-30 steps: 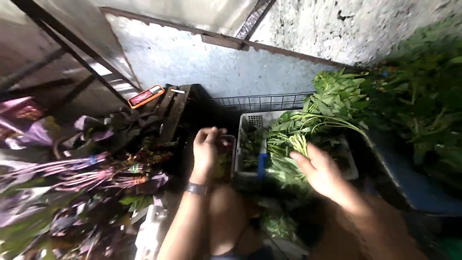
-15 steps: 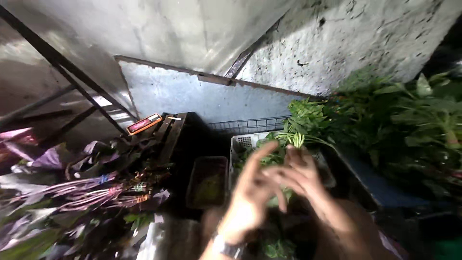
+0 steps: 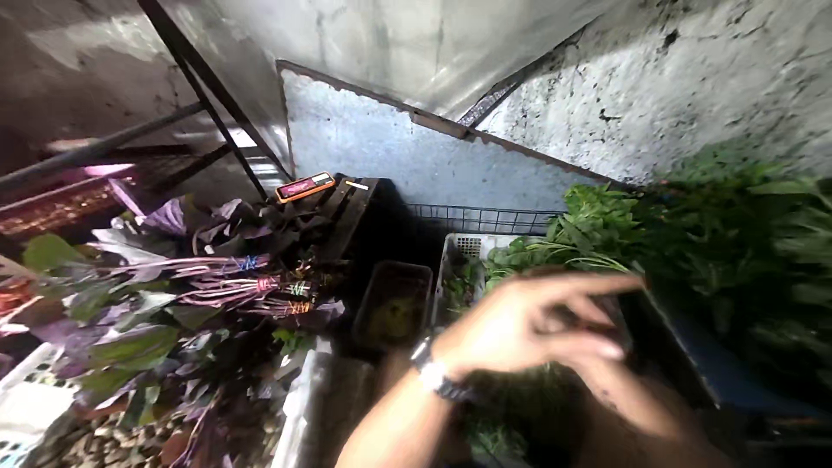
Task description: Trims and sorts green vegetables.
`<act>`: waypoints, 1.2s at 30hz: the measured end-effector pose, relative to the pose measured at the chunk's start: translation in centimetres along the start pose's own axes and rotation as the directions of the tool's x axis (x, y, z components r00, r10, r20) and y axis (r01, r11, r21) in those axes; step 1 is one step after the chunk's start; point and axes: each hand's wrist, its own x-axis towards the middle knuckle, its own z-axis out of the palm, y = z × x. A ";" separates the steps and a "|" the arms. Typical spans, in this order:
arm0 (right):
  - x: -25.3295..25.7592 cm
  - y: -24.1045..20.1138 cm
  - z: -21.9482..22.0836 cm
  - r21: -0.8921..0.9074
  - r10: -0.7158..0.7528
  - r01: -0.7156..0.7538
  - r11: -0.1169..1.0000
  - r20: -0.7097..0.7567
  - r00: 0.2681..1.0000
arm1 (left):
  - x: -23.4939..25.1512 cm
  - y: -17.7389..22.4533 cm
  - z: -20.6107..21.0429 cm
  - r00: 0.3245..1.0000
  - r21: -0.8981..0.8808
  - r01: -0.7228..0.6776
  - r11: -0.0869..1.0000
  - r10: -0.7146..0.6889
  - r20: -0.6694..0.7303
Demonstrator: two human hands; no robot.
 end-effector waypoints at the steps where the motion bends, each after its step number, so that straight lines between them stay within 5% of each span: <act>1: 0.8 -0.4 -0.2 0.055 -0.028 0.035 0.998 -0.120 0.992 | -0.6 -0.8 -0.7 0.992 -0.098 0.002 0.995 -0.015 -0.125; 3: 1.2 -2.0 -0.5 0.101 -0.035 0.058 0.993 -0.218 0.975 | -1.5 -4.5 -3.1 0.945 -0.261 0.188 0.947 -0.247 -0.214; 5: -0.1 -2.8 0.1 -0.110 0.094 -0.093 0.990 -0.003 0.996 | -1.9 -6.2 -3.3 0.911 -0.245 0.351 0.904 -0.390 -0.135; 7: 0.0 -2.0 0.9 -0.264 0.225 -0.191 0.946 0.108 0.968 | -1.7 -3.6 -2.3 0.954 -0.181 0.285 0.941 -0.297 -0.045; 10: 1.2 -1.4 0.5 0.000 -0.034 0.034 0.999 -0.198 0.980 | -1.9 -2.5 -2.4 0.956 -0.371 0.042 0.928 -0.146 -0.256; 12: 0.9 -2.6 0.7 -0.021 -0.093 0.091 0.996 -0.150 0.984 | -1.8 -5.0 -3.2 0.918 -0.403 0.160 0.901 -0.286 -0.275; 15: 0.7 -2.1 1.6 -0.272 0.183 -0.155 0.950 0.083 0.980 | -1.4 -3.9 -2.6 0.940 -0.122 0.306 0.944 -0.320 -0.117; 18: 1.8 -0.5 1.6 0.043 -0.001 0.014 0.999 -0.289 0.957 | -1.5 -2.4 -1.6 0.961 -0.262 0.067 0.963 -0.132 -0.242; 19: 2.1 -0.7 1.7 0.084 -0.084 0.121 0.989 -0.356 0.931 | -1.5 -3.4 -1.7 0.933 -0.366 0.070 0.928 -0.191 -0.306; 21: 1.4 -1.2 2.4 -0.036 -0.179 0.176 0.984 -0.257 0.950 | -1.3 -5.9 -2.1 0.861 -0.440 0.214 0.872 -0.381 -0.336; 23: 0.7 -1.0 2.5 -0.243 -0.017 0.011 0.970 -0.021 1.000 | -1.3 -5.8 -2.2 0.865 -0.262 0.374 0.889 -0.437 -0.246; 25: 1.5 -0.3 1.9 -0.287 0.108 -0.114 0.951 -0.035 0.993 | -1.4 -3.6 -2.0 0.934 -0.115 0.288 0.951 -0.305 -0.186; 28: 2.2 0.2 1.9 -0.282 -0.122 0.022 0.959 -0.343 0.931 | -1.4 -3.7 -1.0 0.888 -0.282 0.118 0.952 -0.228 -0.399; 30: 1.5 -0.3 2.7 -0.469 -0.222 0.040 0.882 -0.339 0.914 | -0.6 -5.3 -0.4 0.811 -0.260 0.277 0.925 -0.370 -0.452; 33: 0.6 0.0 3.0 -0.575 -0.164 0.024 0.818 -0.193 0.967 | 0.4 -4.7 -1.7 0.807 0.011 0.542 0.840 -0.517 -0.285; 36: 0.7 -1.1 1.9 -0.444 -0.149 0.088 0.891 -0.102 0.984 | 2.4 -1.3 -4.2 0.754 0.319 0.624 0.714 -0.656 -0.006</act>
